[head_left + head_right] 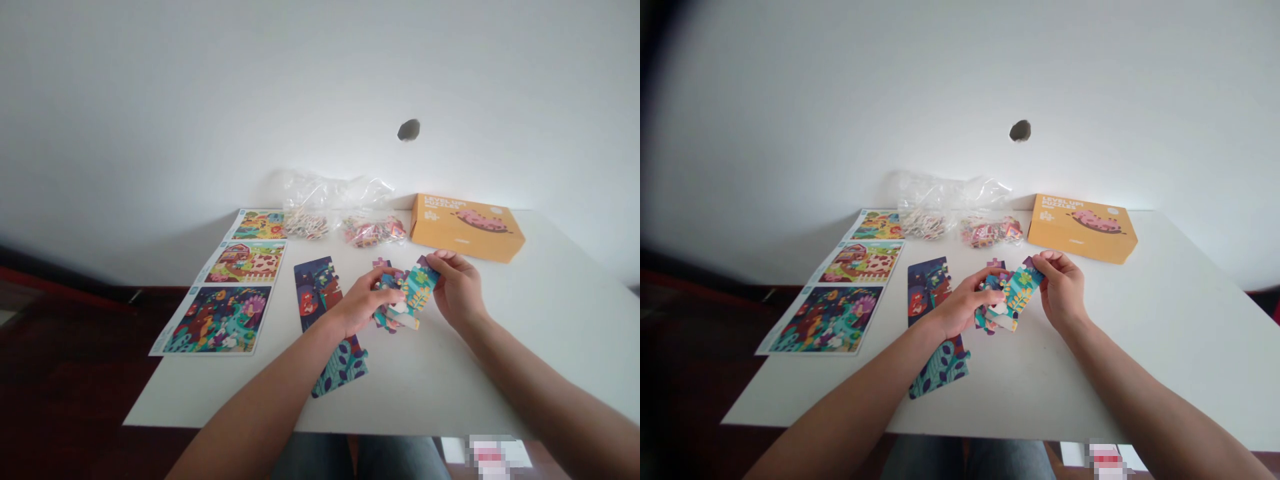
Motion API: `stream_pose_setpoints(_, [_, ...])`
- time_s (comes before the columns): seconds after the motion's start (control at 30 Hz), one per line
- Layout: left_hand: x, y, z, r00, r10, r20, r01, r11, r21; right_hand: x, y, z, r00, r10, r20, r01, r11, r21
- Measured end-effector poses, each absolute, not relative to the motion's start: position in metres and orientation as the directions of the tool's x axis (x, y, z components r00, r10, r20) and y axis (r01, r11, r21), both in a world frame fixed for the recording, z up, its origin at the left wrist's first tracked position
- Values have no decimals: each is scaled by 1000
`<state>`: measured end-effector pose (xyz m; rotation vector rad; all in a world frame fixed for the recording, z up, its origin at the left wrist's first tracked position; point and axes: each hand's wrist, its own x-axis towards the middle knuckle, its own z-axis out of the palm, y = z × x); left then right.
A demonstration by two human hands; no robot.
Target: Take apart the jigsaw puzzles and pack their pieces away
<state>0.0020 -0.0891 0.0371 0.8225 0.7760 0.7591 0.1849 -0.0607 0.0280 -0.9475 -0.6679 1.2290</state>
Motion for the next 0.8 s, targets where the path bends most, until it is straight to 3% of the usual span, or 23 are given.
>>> stream_pose_setpoints(0.27, [4,-92,37,396,886,-241,-192,336,922,191,-60,33,209,977,-45,-487,64,-871])
stream_pose_setpoints(0.4, [4,-92,36,427,868,-252,-193,360,913,184,-68,27,227,953,199,-164,239,-957])
stream_pose_setpoints(0.5, [5,-92,35,460,853,-248,-215,377,901,176,-77,24,128,883,452,133,436,-890])
stream_pose_setpoints(0.57, [6,-93,34,477,843,-247,-239,394,887,173,-81,23,89,852,516,221,488,-844])
stream_pose_setpoints(0.7, [9,-94,34,484,837,-255,-265,418,869,171,-83,22,85,857,507,224,480,-848])
stream_pose_setpoints(0.8, [9,-92,35,427,868,-252,-323,406,855,172,-80,20,45,910,412,157,401,-903])
